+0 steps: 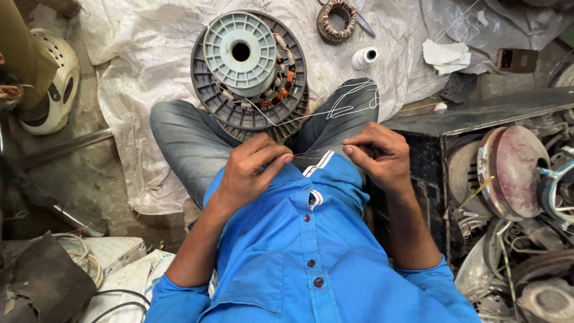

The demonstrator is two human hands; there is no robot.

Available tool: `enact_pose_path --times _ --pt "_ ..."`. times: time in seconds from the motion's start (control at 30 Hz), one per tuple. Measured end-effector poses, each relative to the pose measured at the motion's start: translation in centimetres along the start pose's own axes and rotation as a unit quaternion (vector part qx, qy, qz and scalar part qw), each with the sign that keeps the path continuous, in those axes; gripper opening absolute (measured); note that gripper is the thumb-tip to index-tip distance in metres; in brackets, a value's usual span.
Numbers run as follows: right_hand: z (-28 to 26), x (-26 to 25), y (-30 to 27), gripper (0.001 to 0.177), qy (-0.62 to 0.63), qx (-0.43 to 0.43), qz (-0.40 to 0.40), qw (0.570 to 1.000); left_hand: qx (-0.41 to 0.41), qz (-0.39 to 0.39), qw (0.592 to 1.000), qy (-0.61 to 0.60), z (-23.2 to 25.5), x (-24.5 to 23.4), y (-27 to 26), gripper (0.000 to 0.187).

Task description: The person sits on the floor and works on a motor stator, using scissors to cut copper wire and white thread. They manipulate the wire and thread around the stator slots, occasionally using a knife to adjust the components.

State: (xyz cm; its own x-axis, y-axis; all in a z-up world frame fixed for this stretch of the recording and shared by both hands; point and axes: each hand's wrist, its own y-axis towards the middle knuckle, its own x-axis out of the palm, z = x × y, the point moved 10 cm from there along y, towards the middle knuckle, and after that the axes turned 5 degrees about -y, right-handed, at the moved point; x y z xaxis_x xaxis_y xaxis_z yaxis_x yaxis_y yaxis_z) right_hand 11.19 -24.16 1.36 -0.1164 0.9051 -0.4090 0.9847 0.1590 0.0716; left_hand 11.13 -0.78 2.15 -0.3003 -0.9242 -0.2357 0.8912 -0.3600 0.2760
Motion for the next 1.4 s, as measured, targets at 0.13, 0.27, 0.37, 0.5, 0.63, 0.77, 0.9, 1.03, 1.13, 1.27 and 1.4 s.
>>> enact_pose_path --times 0.13,0.27,0.37,0.5,0.63,0.77,0.9,1.03,1.13,1.27,1.4 --pt "-4.2 0.1 1.3 0.021 -0.125 -0.069 -0.008 0.99 0.051 -0.009 0.996 0.073 1.0 0.0 0.5 0.011" --pt "-10.3 2.7 1.0 0.039 -0.278 -0.239 -0.046 0.929 0.071 -0.022 0.989 0.127 1.9 0.8 0.7 0.015" --pt "-10.2 6.0 1.2 0.037 -0.306 -0.246 -0.089 0.916 0.068 -0.005 0.992 0.11 2.4 1.5 1.1 0.015" --pt "-8.2 6.4 1.3 0.025 -0.212 -0.205 -0.065 0.953 0.082 0.045 0.991 0.097 3.0 0.7 1.0 0.015" --pt "-6.2 5.2 0.3 0.018 -0.143 -0.132 -0.009 0.981 0.071 0.16 0.976 0.133 3.5 -1.6 -1.0 0.017" --pt "-4.5 3.9 -0.8 0.014 -0.063 -0.044 0.043 0.996 -0.089 0.118 0.989 0.016 0.9 -0.2 -3.3 0.008" --pt "-4.9 4.2 -1.2 0.012 -0.05 -0.062 0.068 0.995 -0.115 0.062 0.985 -0.115 0.4 3.0 -3.5 0.023" --pt "-6.2 4.9 -1.8 0.012 -0.113 -0.122 0.072 0.983 -0.166 0.115 0.948 -0.246 -1.3 3.3 -2.8 0.024" --pt "-6.8 5.4 -1.8 0.01 -0.13 -0.145 0.06 0.979 -0.187 0.099 0.938 -0.274 -2.1 3.3 -2.1 0.021" --pt "-6.5 6.2 -1.4 0.009 -0.111 -0.124 0.032 0.986 -0.182 0.069 0.949 -0.25 -2.3 3.0 -2.0 0.016" --pt "-5.0 7.9 -0.6 0.014 -0.064 -0.18 -0.093 0.977 -0.171 0.066 0.958 -0.222 -2.8 2.4 -2.4 0.012"
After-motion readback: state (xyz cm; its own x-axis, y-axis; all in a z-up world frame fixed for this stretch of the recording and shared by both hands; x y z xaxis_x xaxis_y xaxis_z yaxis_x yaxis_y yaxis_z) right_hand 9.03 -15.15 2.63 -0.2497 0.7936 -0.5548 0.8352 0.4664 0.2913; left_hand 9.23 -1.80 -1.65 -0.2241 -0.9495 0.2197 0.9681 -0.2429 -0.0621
